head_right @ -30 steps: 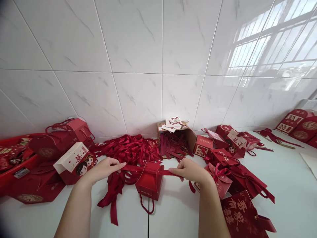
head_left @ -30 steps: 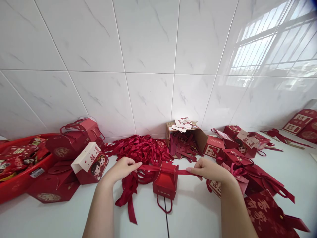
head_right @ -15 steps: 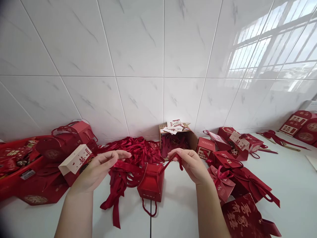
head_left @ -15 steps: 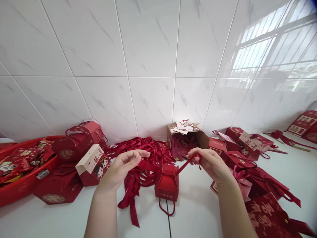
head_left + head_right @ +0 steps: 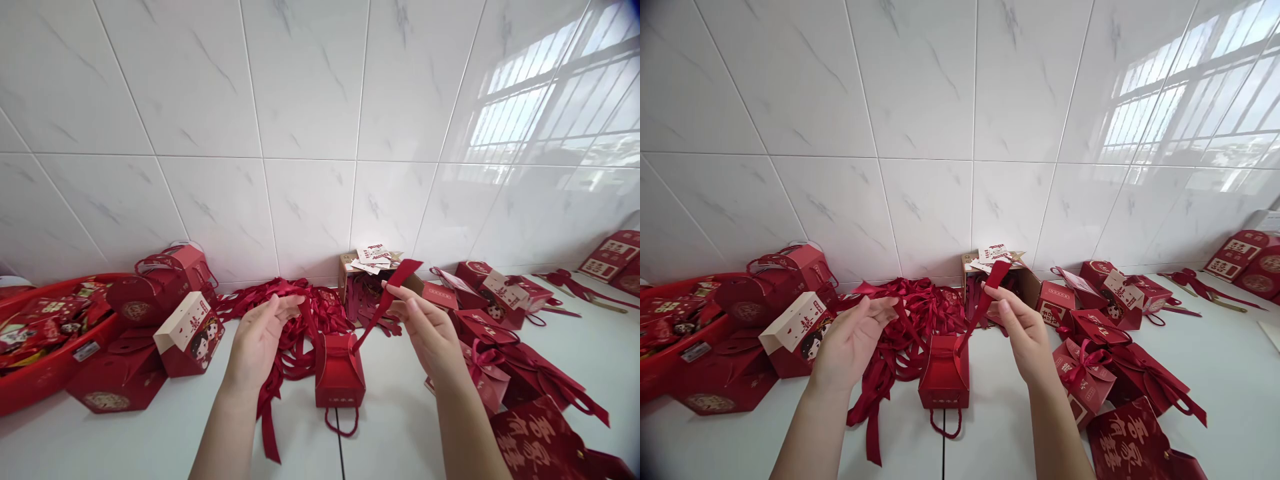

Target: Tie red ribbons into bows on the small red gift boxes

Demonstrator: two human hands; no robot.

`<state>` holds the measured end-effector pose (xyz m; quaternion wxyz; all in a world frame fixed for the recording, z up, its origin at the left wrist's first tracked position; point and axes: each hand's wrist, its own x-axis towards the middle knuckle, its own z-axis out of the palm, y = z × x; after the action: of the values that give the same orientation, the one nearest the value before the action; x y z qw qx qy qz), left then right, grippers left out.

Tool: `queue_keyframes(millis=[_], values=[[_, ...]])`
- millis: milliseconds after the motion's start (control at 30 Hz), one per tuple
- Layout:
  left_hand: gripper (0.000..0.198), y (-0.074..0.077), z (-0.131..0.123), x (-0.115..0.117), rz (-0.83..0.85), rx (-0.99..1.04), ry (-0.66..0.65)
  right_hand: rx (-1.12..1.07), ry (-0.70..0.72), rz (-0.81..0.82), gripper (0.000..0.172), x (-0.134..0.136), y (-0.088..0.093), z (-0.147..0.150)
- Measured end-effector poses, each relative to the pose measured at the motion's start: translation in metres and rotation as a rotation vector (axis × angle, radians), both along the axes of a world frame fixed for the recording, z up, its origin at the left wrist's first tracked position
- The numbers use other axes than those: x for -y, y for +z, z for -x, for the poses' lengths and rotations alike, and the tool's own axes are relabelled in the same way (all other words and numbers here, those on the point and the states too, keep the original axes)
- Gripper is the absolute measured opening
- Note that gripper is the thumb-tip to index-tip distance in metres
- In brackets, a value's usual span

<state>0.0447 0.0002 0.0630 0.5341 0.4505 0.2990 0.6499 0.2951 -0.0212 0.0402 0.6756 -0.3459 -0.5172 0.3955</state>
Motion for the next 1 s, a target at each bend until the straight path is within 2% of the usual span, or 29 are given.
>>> queue_keyframes(millis=[67, 133, 267, 333, 467, 567, 633, 733, 800, 1000], values=[[0.020, 0.001, 0.000, 0.005, -0.004, -0.096, 0.052, 0.058, -0.146, -0.011, 0.023, 0.001, 0.000, 0.002], [0.023, 0.004, 0.000, 0.010, 0.009, -0.168, 0.082, 0.074, -0.253, -0.036, 0.018, 0.002, 0.000, 0.004], [0.060, 0.012, 0.000, 0.020, 0.032, -0.168, 0.024, 0.007, -0.281, -0.037, 0.015, 0.006, 0.002, 0.006], [0.068, 0.016, 0.000, 0.022, 0.058, -0.159, -0.030, -0.028, -0.253, -0.026, 0.023, 0.010, 0.005, 0.006], [0.050, 0.018, 0.002, 0.023, 0.108, -0.125, -0.095, -0.075, -0.170, 0.003, 0.060, 0.019, 0.011, 0.008], [0.055, 0.018, 0.002, 0.023, 0.140, -0.085, -0.108, -0.097, -0.118, 0.031, 0.068, 0.022, 0.013, 0.008], [0.050, 0.017, 0.003, 0.023, 0.150, -0.079, -0.120, -0.109, -0.074, 0.054, 0.057, 0.022, 0.013, 0.006], [0.027, 0.017, 0.004, 0.023, 0.136, -0.072, -0.137, -0.126, -0.009, 0.069, 0.026, 0.022, 0.013, 0.004], [0.021, 0.017, 0.004, 0.024, 0.119, -0.067, -0.130, -0.135, 0.014, 0.058, 0.014, 0.023, 0.013, 0.003], [0.021, 0.020, 0.004, 0.026, 0.071, -0.077, -0.127, -0.188, 0.051, 0.036, 0.012, 0.024, 0.017, 0.005]])
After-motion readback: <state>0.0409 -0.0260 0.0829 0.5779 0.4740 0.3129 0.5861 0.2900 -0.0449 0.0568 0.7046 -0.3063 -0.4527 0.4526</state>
